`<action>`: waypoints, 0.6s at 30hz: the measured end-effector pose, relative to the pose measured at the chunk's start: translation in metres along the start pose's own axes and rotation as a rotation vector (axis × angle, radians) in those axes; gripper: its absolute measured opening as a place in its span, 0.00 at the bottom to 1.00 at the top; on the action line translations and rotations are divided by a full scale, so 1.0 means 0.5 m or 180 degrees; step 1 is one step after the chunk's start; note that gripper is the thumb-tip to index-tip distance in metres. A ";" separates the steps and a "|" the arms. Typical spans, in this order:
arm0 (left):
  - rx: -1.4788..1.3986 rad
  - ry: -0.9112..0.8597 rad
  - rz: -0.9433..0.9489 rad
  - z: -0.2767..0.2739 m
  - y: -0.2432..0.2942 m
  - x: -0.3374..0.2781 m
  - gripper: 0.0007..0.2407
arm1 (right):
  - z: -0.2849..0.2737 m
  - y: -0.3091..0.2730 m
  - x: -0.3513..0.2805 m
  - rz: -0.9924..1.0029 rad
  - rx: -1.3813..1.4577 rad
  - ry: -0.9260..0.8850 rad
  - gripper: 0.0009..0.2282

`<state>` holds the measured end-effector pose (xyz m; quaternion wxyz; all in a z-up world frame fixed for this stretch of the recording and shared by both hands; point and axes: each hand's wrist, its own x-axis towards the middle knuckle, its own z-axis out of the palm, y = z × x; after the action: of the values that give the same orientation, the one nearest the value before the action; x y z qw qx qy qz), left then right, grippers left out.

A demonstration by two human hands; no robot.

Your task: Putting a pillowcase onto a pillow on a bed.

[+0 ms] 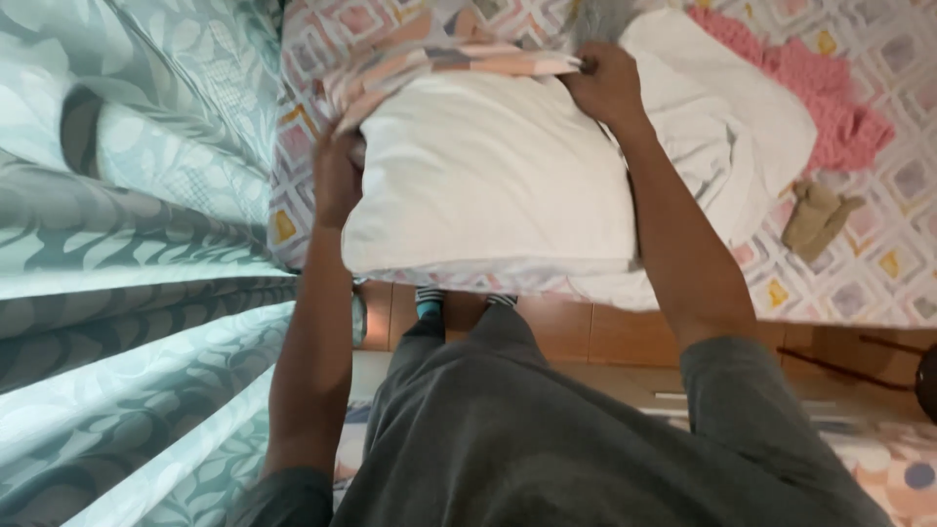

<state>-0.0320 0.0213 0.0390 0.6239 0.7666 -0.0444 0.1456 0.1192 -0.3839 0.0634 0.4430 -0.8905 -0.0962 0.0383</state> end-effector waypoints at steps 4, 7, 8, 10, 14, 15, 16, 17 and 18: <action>-0.2644 0.0700 -0.1368 0.006 -0.107 0.031 0.09 | 0.068 0.109 -0.013 0.0706 -0.0464 -0.0198 0.12; -0.1015 0.0319 -0.1289 -0.040 -0.347 0.039 0.12 | 0.082 0.036 -0.065 0.1587 0.0774 -0.0577 0.10; -0.1011 0.0318 -0.1274 -0.086 -0.323 -0.008 0.12 | 0.073 0.016 -0.052 0.1575 0.0779 -0.0570 0.10; -0.1531 0.0431 -0.1423 -0.065 -0.285 0.074 0.13 | 0.050 -0.020 -0.034 0.1316 0.1998 -0.0668 0.09; -0.2549 0.0633 -0.1756 -0.064 -0.108 0.075 0.16 | 0.034 -0.045 -0.016 0.0562 0.1774 -0.0124 0.10; -0.2812 0.0683 -0.1813 -0.064 -0.073 0.087 0.17 | 0.032 -0.047 -0.012 0.0417 0.1534 0.0074 0.12; -0.3077 0.0742 -0.1900 -0.061 -0.040 0.088 0.18 | 0.032 -0.044 -0.016 0.0302 0.1289 0.0257 0.13; -0.3342 0.0803 -0.1987 -0.059 -0.032 0.088 0.18 | 0.031 -0.034 -0.025 0.0308 0.1290 0.0263 0.13; -0.3610 0.0872 -0.2075 -0.057 -0.026 0.086 0.19 | 0.031 -0.023 -0.032 0.0422 0.1721 0.0122 0.14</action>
<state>0.0076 0.0566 0.0441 0.9424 0.2686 0.1996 -0.0003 0.0998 -0.3685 0.0629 0.6628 -0.7449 -0.0155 0.0747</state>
